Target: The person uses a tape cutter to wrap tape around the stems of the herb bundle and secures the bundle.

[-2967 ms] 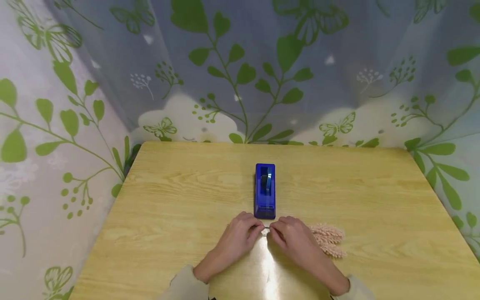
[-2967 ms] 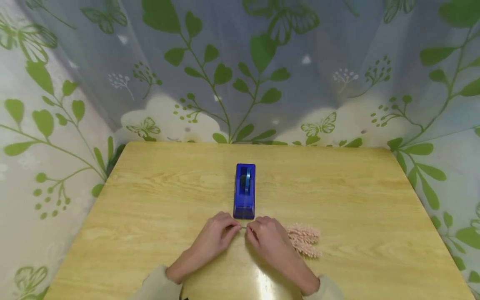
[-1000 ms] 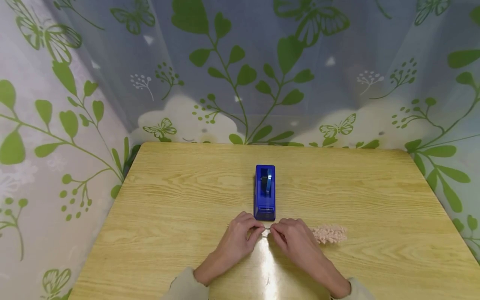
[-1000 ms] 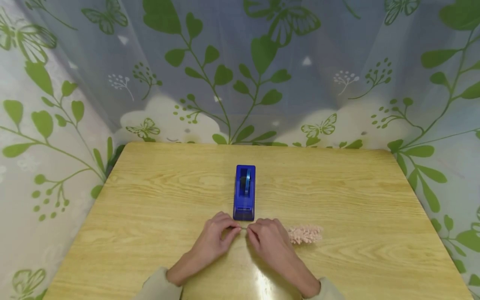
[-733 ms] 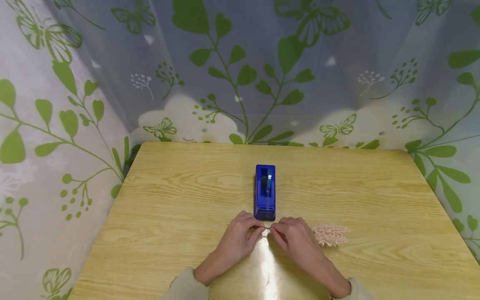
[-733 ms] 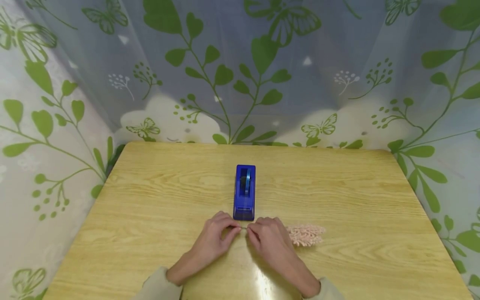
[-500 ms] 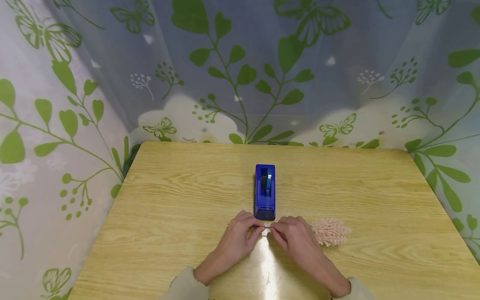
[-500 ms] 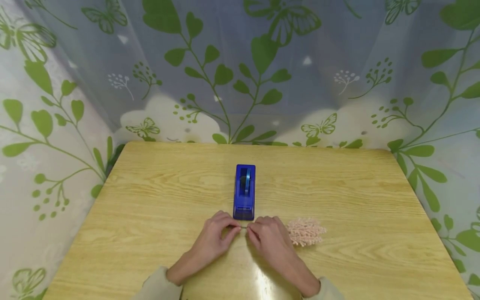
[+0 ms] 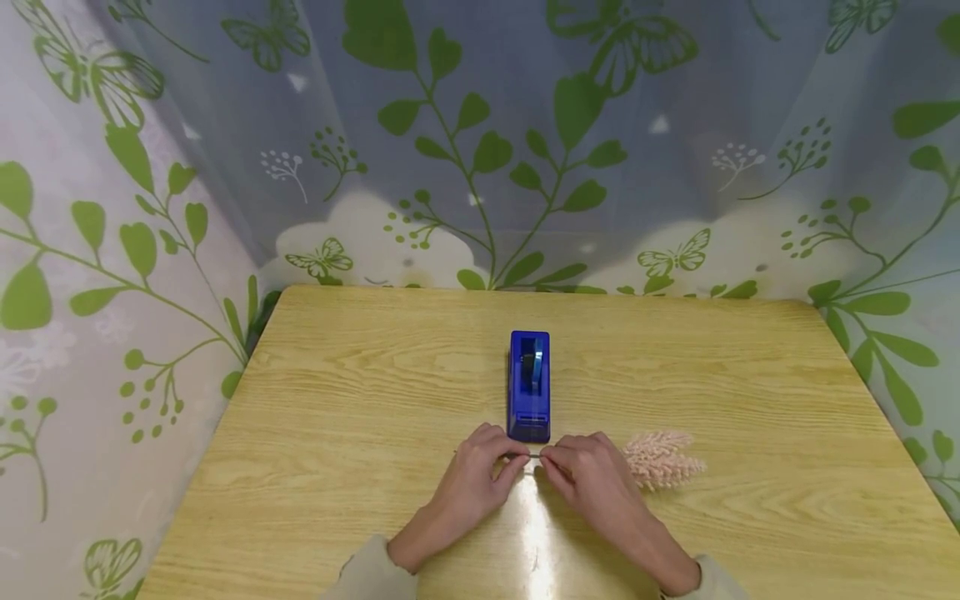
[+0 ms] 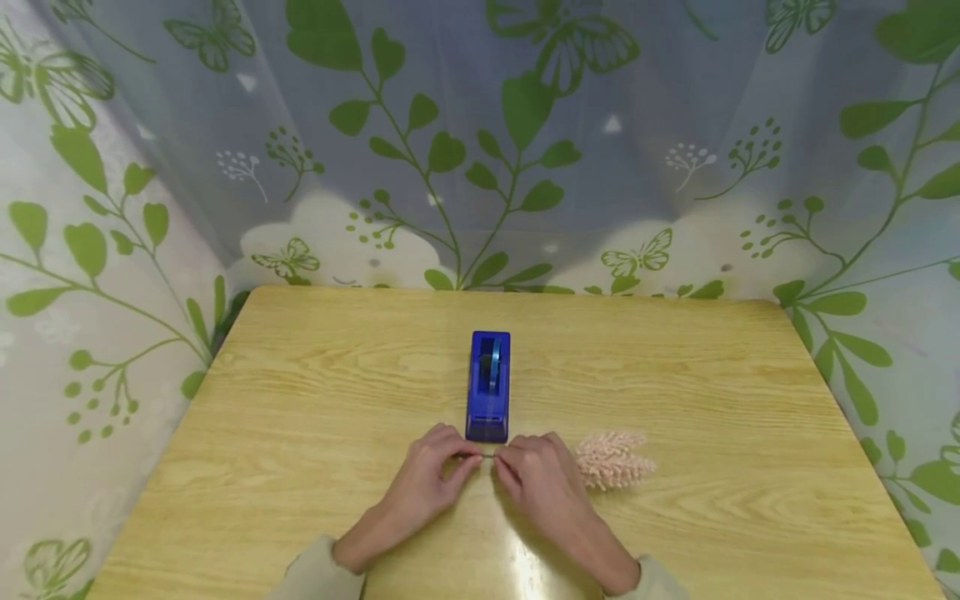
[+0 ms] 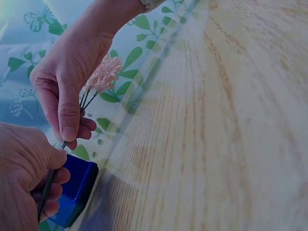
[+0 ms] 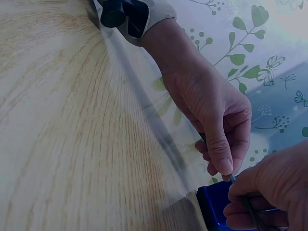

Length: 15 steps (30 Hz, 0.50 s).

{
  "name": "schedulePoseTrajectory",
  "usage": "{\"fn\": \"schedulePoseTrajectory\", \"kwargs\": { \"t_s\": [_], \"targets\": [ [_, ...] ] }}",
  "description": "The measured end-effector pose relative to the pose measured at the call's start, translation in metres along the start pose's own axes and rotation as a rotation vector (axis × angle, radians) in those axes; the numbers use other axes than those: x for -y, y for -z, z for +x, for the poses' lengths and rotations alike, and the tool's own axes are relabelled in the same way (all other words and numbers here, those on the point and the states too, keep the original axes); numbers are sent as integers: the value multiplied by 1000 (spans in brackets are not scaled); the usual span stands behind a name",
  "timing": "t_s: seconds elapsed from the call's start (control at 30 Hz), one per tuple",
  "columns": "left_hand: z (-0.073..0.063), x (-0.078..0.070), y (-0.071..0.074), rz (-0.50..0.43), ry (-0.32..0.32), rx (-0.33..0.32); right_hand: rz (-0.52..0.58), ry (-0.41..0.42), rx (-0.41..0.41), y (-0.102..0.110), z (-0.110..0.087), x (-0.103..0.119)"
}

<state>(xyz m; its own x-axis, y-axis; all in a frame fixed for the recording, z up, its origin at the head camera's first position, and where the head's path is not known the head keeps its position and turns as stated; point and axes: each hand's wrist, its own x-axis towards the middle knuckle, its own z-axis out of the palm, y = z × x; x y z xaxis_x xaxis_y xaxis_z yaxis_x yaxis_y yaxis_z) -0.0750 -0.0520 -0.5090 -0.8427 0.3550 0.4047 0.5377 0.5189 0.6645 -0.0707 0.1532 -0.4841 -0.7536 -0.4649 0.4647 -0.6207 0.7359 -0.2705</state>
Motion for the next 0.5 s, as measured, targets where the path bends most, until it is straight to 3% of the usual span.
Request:
{"fn": "schedulePoseTrajectory", "kwargs": {
  "t_s": [0.5],
  "targets": [
    [-1,-3,-1,23,33,24,7,-5,-19,-1,0,-1]
  ]
}}
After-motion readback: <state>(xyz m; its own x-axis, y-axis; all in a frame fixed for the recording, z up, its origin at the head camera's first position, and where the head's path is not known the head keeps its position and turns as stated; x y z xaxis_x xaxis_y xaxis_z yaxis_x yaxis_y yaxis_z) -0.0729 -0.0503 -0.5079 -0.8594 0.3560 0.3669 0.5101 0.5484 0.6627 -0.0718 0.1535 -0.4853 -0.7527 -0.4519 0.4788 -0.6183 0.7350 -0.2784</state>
